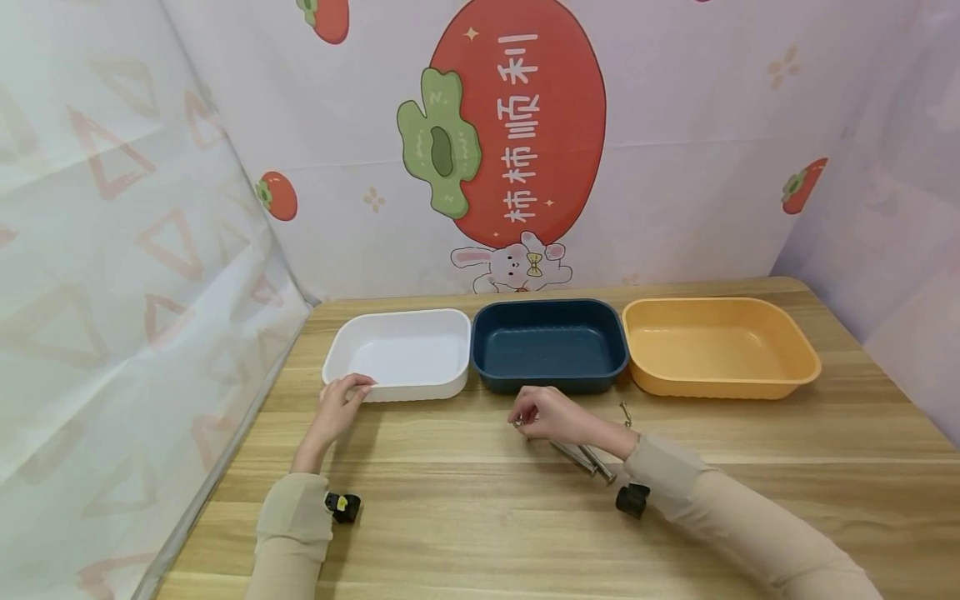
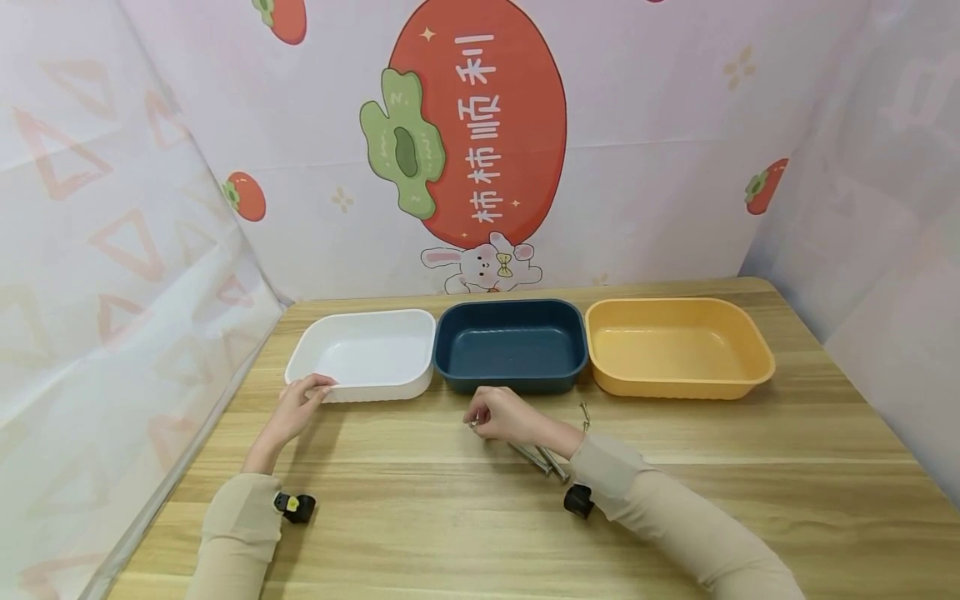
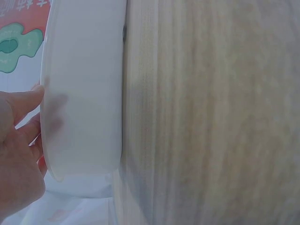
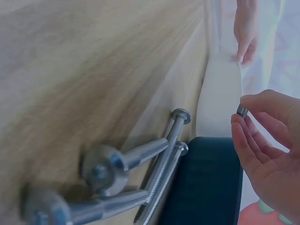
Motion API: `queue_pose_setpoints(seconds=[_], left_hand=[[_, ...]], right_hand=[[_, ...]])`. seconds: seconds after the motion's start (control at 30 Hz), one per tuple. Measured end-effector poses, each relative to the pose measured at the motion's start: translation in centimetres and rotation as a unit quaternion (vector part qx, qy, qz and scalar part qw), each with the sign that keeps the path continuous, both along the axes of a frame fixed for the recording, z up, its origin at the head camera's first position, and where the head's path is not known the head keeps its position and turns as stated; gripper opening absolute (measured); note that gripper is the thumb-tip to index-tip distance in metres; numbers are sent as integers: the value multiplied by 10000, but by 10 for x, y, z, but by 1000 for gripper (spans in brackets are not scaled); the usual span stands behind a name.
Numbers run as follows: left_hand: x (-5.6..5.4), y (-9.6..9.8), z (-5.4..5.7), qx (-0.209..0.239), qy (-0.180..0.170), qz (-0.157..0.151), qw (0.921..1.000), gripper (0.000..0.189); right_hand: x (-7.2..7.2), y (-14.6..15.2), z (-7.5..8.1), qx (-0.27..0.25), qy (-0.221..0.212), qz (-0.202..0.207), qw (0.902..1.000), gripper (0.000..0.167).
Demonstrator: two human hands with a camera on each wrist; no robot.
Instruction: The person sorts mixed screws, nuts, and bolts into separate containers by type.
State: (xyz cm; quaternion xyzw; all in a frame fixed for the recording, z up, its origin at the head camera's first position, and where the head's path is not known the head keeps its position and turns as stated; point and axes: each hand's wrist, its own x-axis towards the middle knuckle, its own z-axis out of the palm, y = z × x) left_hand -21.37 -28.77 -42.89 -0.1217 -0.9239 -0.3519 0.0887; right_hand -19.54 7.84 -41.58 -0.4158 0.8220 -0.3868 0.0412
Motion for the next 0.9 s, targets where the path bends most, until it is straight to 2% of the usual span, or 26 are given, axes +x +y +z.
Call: queue_pose_setpoints(seconds=[0.2, 0.4, 0.57, 0.9], left_hand=[[0, 0, 0, 14, 13, 3, 10000, 14], [0, 1, 2, 50, 148, -10, 9999, 13], [0, 1, 2, 14, 128, 23, 9999, 14], [1, 2, 2, 18, 169, 5, 9999, 14]], right_hand=[[-5, -7, 5, -186, 48, -43, 9998, 12], [-11, -16, 14, -186, -183, -292, 9992, 13], [-17, -23, 16, -193, -268, -446, 9985, 15], [-27, -38, 21, -488, -486, -784, 9945, 14]])
